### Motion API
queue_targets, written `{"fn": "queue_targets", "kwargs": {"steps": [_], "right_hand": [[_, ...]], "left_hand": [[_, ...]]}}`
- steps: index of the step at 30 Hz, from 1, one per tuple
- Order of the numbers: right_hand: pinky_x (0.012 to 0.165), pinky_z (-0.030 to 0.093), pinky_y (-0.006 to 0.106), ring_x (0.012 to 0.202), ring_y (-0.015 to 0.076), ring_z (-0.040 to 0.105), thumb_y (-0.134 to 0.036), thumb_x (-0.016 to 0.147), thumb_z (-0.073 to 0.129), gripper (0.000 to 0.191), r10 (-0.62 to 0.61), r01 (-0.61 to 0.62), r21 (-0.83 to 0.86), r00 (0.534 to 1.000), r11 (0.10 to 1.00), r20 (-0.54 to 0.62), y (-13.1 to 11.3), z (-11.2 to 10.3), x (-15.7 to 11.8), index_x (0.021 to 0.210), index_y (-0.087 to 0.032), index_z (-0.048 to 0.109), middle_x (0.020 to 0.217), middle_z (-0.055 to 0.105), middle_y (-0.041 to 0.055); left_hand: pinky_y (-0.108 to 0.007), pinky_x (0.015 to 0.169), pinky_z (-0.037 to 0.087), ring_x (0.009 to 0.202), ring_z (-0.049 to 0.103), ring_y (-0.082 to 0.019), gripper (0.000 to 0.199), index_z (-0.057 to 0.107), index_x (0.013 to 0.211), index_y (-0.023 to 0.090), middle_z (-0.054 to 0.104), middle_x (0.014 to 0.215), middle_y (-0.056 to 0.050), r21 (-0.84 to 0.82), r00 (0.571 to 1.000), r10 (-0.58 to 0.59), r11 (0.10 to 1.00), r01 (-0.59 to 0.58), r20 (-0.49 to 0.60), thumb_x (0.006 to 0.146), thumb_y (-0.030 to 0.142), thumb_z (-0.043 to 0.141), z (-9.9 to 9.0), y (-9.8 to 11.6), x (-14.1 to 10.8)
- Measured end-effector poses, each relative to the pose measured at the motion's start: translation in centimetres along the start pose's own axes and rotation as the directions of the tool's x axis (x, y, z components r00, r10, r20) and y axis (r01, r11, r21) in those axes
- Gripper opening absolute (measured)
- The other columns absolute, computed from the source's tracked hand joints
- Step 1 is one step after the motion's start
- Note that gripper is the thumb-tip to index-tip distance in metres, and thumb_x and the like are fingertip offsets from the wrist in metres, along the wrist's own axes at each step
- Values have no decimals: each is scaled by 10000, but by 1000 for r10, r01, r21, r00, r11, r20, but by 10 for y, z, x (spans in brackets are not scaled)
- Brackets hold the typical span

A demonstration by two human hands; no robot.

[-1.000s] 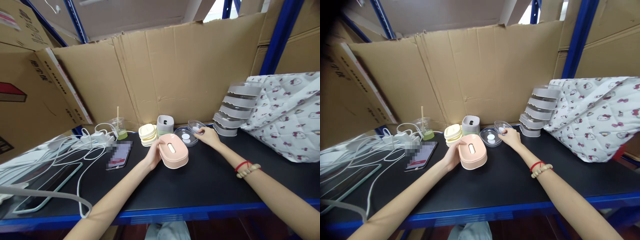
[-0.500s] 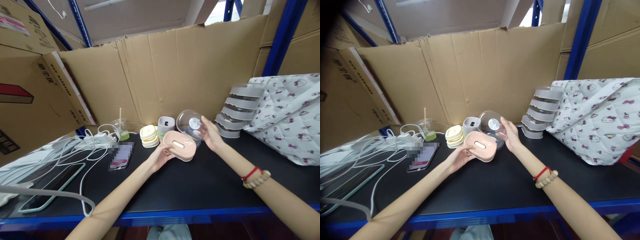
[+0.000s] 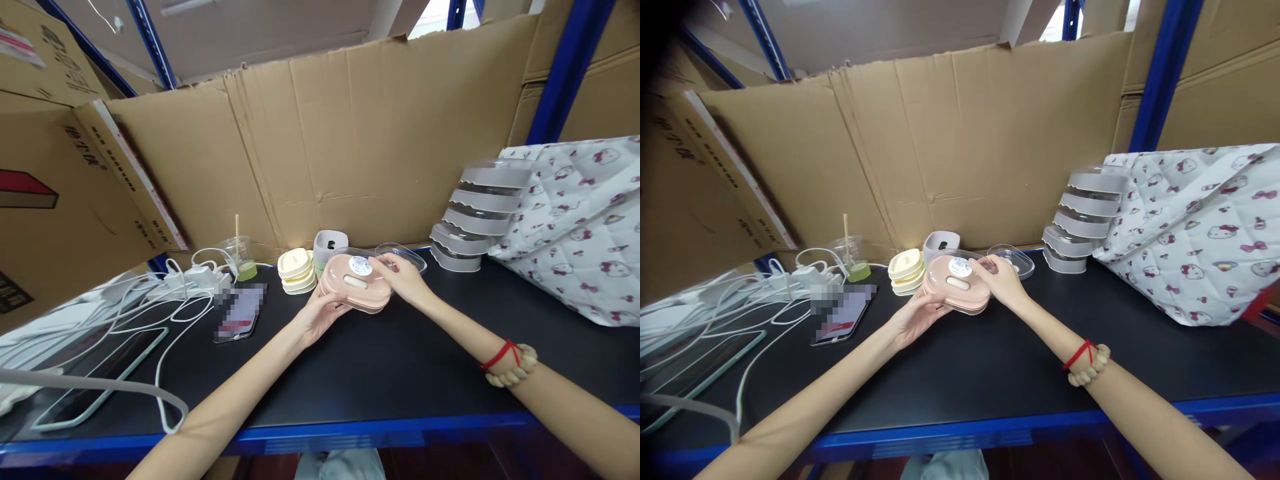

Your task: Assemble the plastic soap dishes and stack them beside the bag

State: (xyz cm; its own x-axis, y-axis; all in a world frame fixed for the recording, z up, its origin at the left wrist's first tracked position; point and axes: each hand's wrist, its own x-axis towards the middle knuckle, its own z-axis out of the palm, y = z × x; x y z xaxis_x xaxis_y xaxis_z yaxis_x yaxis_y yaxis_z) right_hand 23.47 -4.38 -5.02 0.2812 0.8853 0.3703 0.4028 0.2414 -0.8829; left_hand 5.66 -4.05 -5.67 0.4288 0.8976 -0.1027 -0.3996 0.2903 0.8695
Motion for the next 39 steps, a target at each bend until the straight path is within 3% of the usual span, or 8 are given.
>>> {"fn": "queue_targets", "kwargs": {"steps": [5,8,12,20,27,32,37,39], "right_hand": [[837,442,349,919,197,597,-500,643,624,347,5,-7,53,999,999,40,2,8,-7,810,-206,545,921,654,33],[855,433,361,918,199,586,-500,612,653,386,-9,5,51,998,999,64,1,9,-10,821,-207,516,915,637,27],[851,444,335,914,183,581,-424,613,685,364,30,-40,87,994,995,109,-5,7,-10,850,-197,527,931,627,25],[479,478,219,756,156,617,-407,697,692,434,275,-356,259,913,898,301,-19,2,-12,1061,-194,589,1014,651,63],[434,470,181,689,134,618,-317,688,721,373,260,-359,332,916,873,307,-23,1,-14,1026,-183,638,925,684,50],[444,484,167,702,124,623,-340,722,692,346,258,-379,334,899,863,353,-27,-1,-15,1025,-187,625,927,675,49],[411,502,244,681,171,627,-430,584,770,634,244,-381,227,851,896,464,-28,-6,-14,1138,-201,563,977,655,67],[435,506,256,696,178,625,-430,523,792,693,193,-314,202,865,928,462,-27,-9,-10,1135,-195,566,1013,648,75]], "left_hand": [[-386,957,485,928,649,-182,500,550,1176,178,673,1054,-78,-34,999,-23,999,24,34,691,113,654,-2,0,0],[-355,885,525,862,656,-176,372,569,1124,143,682,995,-95,-66,999,-41,997,39,-34,766,224,632,-2,0,1],[-320,818,552,809,657,-163,359,556,1132,146,689,938,-75,-69,993,-22,998,14,-119,775,170,597,1,3,1],[-340,871,534,941,656,-198,475,515,1219,164,678,1055,-87,-9,993,60,998,-61,-97,754,204,600,1,11,-1],[-313,706,559,843,672,-217,420,591,1144,164,695,1007,-108,146,987,85,987,-64,-137,799,403,578,-4,14,1],[-236,606,533,806,668,-188,364,624,1111,175,701,1006,-86,167,980,114,982,-86,-166,821,385,559,-3,14,0],[-221,662,526,854,662,-173,379,606,1152,190,689,1061,-75,136,981,124,985,-104,-147,842,400,548,-2,11,0],[-236,732,524,907,654,-177,401,587,1179,195,672,1107,-78,123,989,127,986,-117,-79,852,422,537,-3,10,1]]}}
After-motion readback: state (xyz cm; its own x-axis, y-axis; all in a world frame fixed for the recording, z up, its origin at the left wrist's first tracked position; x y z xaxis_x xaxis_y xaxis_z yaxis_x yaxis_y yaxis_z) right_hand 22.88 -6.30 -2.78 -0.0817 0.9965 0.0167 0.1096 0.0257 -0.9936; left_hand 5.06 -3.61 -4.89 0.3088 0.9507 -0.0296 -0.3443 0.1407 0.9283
